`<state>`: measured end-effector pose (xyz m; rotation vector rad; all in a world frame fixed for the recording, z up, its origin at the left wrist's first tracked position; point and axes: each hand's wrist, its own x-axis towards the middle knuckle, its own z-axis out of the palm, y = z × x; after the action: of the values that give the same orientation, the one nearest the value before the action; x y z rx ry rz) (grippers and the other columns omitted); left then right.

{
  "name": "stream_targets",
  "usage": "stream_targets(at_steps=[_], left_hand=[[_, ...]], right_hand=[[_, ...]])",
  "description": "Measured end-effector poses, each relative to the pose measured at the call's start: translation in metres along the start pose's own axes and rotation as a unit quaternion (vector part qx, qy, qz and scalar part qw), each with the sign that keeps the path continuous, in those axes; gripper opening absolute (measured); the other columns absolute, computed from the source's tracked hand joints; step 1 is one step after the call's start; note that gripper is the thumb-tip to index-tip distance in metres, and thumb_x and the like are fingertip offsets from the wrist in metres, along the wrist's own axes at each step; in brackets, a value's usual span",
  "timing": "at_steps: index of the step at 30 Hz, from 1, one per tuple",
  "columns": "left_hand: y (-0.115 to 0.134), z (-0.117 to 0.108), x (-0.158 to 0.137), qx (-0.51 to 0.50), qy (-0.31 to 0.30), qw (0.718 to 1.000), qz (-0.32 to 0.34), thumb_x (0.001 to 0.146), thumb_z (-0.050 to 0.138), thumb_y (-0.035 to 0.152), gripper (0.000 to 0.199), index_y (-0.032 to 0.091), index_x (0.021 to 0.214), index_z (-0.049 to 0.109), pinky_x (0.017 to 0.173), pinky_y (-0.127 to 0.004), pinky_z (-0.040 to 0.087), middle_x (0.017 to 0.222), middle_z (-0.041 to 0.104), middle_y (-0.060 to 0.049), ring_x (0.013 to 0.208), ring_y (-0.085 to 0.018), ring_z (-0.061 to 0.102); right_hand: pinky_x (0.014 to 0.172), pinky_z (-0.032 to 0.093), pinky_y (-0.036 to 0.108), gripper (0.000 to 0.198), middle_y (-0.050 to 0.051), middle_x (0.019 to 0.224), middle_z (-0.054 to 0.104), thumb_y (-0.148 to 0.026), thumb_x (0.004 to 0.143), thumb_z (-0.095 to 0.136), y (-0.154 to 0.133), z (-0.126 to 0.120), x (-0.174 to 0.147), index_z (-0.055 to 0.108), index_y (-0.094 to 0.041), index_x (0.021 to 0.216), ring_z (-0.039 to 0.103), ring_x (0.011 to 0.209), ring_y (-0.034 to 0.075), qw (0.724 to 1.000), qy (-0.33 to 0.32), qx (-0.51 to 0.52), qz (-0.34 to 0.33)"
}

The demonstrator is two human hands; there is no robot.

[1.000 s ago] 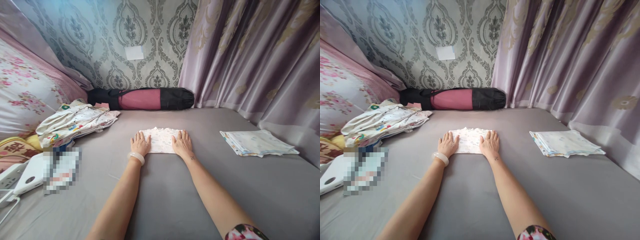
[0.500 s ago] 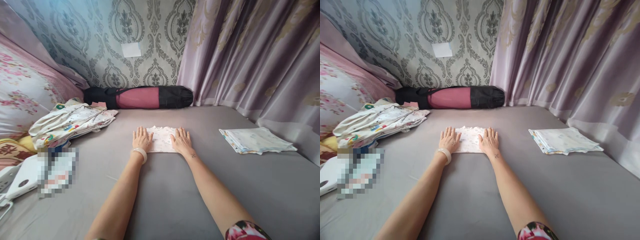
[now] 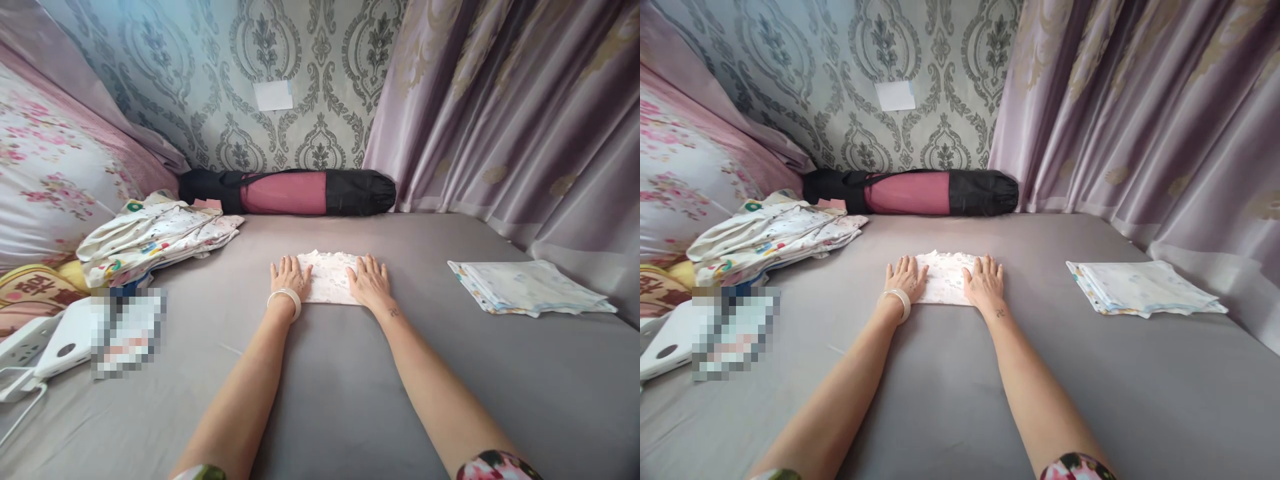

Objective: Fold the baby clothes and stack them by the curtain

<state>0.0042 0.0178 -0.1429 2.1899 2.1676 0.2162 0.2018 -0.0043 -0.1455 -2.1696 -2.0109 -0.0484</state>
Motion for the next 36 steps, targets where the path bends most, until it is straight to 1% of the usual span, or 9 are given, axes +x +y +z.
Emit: stream_targets(at_steps=[3, 5, 10, 12, 21, 24, 27, 32, 36], left_hand=[[0.005, -0.002, -0.003, 0.011, 0.055, 0.998, 0.013, 0.097, 0.014, 0.051, 0.070, 0.007, 0.148, 0.032, 0.119, -0.051, 0.011, 0.155, 0.029, -0.015, 0.146, -0.027, 0.020], [0.009, -0.001, -0.004, 0.018, 0.069, 0.997, 0.037, 0.097, 0.014, 0.052, 0.070, 0.008, 0.148, 0.032, 0.119, -0.050, 0.010, 0.156, 0.028, -0.015, 0.146, -0.026, 0.019], [0.010, 0.006, -0.004, 0.015, -0.014, 0.998, 0.058, 0.097, 0.014, 0.052, 0.070, 0.008, 0.149, 0.031, 0.118, -0.052, 0.014, 0.156, 0.028, -0.015, 0.145, -0.030, 0.020], [0.009, 0.007, -0.003, 0.013, -0.024, 0.998, 0.056, 0.097, 0.013, 0.052, 0.070, 0.009, 0.149, 0.030, 0.117, -0.052, 0.014, 0.156, 0.028, -0.015, 0.145, -0.030, 0.019], [0.011, 0.004, -0.005, 0.017, -0.017, 0.998, 0.054, 0.097, 0.014, 0.052, 0.069, 0.009, 0.148, 0.031, 0.117, -0.053, 0.014, 0.155, 0.028, -0.016, 0.145, -0.030, 0.020], [0.014, 0.002, -0.007, 0.026, 0.006, 0.997, 0.068, 0.097, 0.015, 0.049, 0.067, 0.008, 0.147, 0.033, 0.117, -0.053, 0.013, 0.154, 0.031, -0.017, 0.144, -0.029, 0.022], [0.021, 0.001, -0.010, 0.023, 0.036, 0.994, 0.102, 0.098, 0.015, 0.045, 0.064, 0.009, 0.148, 0.031, 0.118, -0.053, 0.009, 0.155, 0.030, -0.016, 0.145, -0.027, 0.021], [0.032, 0.002, -0.012, 0.008, -0.046, 0.990, 0.132, 0.099, 0.016, 0.038, 0.060, 0.009, 0.149, 0.029, 0.118, -0.052, 0.013, 0.157, 0.024, -0.014, 0.146, -0.028, 0.017], [0.032, 0.002, -0.011, 0.007, -0.058, 0.990, 0.131, 0.098, 0.015, 0.039, 0.061, 0.009, 0.150, 0.027, 0.118, -0.052, 0.013, 0.158, 0.023, -0.014, 0.147, -0.028, 0.015]], right_hand=[[0.115, 0.012, 0.050, 0.061, 0.020, 0.153, 0.031, -0.044, 0.100, 0.023, -0.007, -0.003, -0.001, 0.039, -0.006, 0.145, 0.024, 0.143, 0.030, 0.999, 0.032, -0.001, -0.026], [0.116, 0.013, 0.049, 0.060, 0.019, 0.154, 0.031, -0.043, 0.100, 0.022, -0.012, -0.003, -0.002, 0.039, -0.006, 0.145, 0.024, 0.143, 0.029, 0.998, 0.044, 0.006, -0.045], [0.114, 0.017, 0.050, 0.059, 0.017, 0.153, 0.034, -0.043, 0.100, 0.024, -0.018, 0.004, -0.004, 0.036, -0.010, 0.147, 0.026, 0.142, 0.029, 0.998, 0.023, 0.019, -0.046], [0.114, 0.017, 0.050, 0.059, 0.017, 0.153, 0.034, -0.044, 0.100, 0.024, -0.017, 0.006, -0.004, 0.035, -0.011, 0.147, 0.026, 0.142, 0.029, 0.999, 0.018, 0.021, -0.045], [0.114, 0.016, 0.051, 0.058, 0.017, 0.152, 0.034, -0.042, 0.100, 0.024, -0.017, 0.006, -0.003, 0.034, -0.010, 0.147, 0.026, 0.142, 0.029, 0.999, 0.018, 0.021, -0.043], [0.115, 0.014, 0.051, 0.056, 0.017, 0.153, 0.034, -0.040, 0.100, 0.024, -0.021, 0.002, -0.004, 0.036, -0.011, 0.146, 0.026, 0.142, 0.029, 0.998, 0.031, 0.025, -0.049], [0.116, 0.012, 0.049, 0.055, 0.015, 0.154, 0.033, -0.036, 0.100, 0.024, -0.028, -0.001, -0.006, 0.037, -0.011, 0.146, 0.023, 0.144, 0.027, 0.995, 0.042, 0.039, -0.080], [0.117, 0.014, 0.047, 0.054, 0.012, 0.155, 0.032, -0.030, 0.098, 0.024, -0.034, 0.005, -0.005, 0.037, -0.010, 0.146, 0.023, 0.144, 0.025, 0.993, 0.016, 0.063, -0.099], [0.116, 0.014, 0.047, 0.054, 0.011, 0.155, 0.031, -0.030, 0.098, 0.024, -0.033, 0.010, -0.005, 0.037, -0.010, 0.146, 0.023, 0.144, 0.025, 0.993, 0.012, 0.069, -0.097]])
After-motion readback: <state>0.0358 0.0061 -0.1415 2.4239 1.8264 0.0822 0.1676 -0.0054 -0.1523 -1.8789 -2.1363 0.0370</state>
